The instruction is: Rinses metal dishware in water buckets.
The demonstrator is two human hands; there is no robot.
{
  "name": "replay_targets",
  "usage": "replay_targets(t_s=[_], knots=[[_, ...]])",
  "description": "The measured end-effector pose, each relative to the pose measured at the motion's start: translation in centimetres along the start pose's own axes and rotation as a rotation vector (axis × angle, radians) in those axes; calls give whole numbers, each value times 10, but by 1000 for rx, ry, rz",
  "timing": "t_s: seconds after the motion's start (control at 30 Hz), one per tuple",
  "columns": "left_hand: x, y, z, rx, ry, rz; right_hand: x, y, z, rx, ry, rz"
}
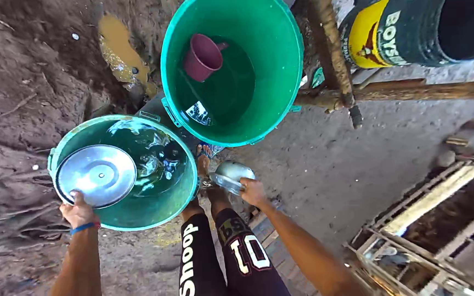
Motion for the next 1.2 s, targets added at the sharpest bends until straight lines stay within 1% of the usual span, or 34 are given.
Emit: replay_targets(t_s=[0.1,0.17,0.27,0.37,0.43,0.5,0.57,0.7,0.77,0.83,0.9,1.0,1.07,1.13,1.2], knots=[[7,3,-2,40,-18,-26,44,-8,-7,17,-149,126],[11,4,-2,64,-40,-36,79,-3,-5,93,-342,237],[6,9,-9,93,-70,-54,126,32,10,243,-602,401],[7,10,-13,112,-39,-59,149,66,19,416,-837,449],[13,6,-6,130,20,-50,164,76,21,512,-951,472],[9,10,-9,134,45,-61,183,97,38,575,-1024,528],[3,9,-10,139,87,-61,198,113,50,588,-1065,578],[-3,6,-7,115,120,-45,215,129,70,605,-1049,607],[-5,8,-10,124,83,-60,212,135,80,576,-989,612],[-5,11,-9,127,81,-77,198,130,82,510,-888,598],[-6,12,-11,127,97,-79,171,118,88,367,-768,556],[-3,15,-13,139,95,-78,115,91,106,92,-558,459],[-1,18,-12,131,111,-83,81,75,119,-39,-393,395],[-3,19,-14,138,137,-83,57,68,127,-88,-295,353],[-3,17,-15,145,148,-93,46,68,121,-62,-269,331]])
Point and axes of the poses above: each hand's wrist, its own y-axis away from the middle knuckle, its own z-axis out of the palm, x = y × z, the point moved 8 cm from there along -y, towards the middle knuckle
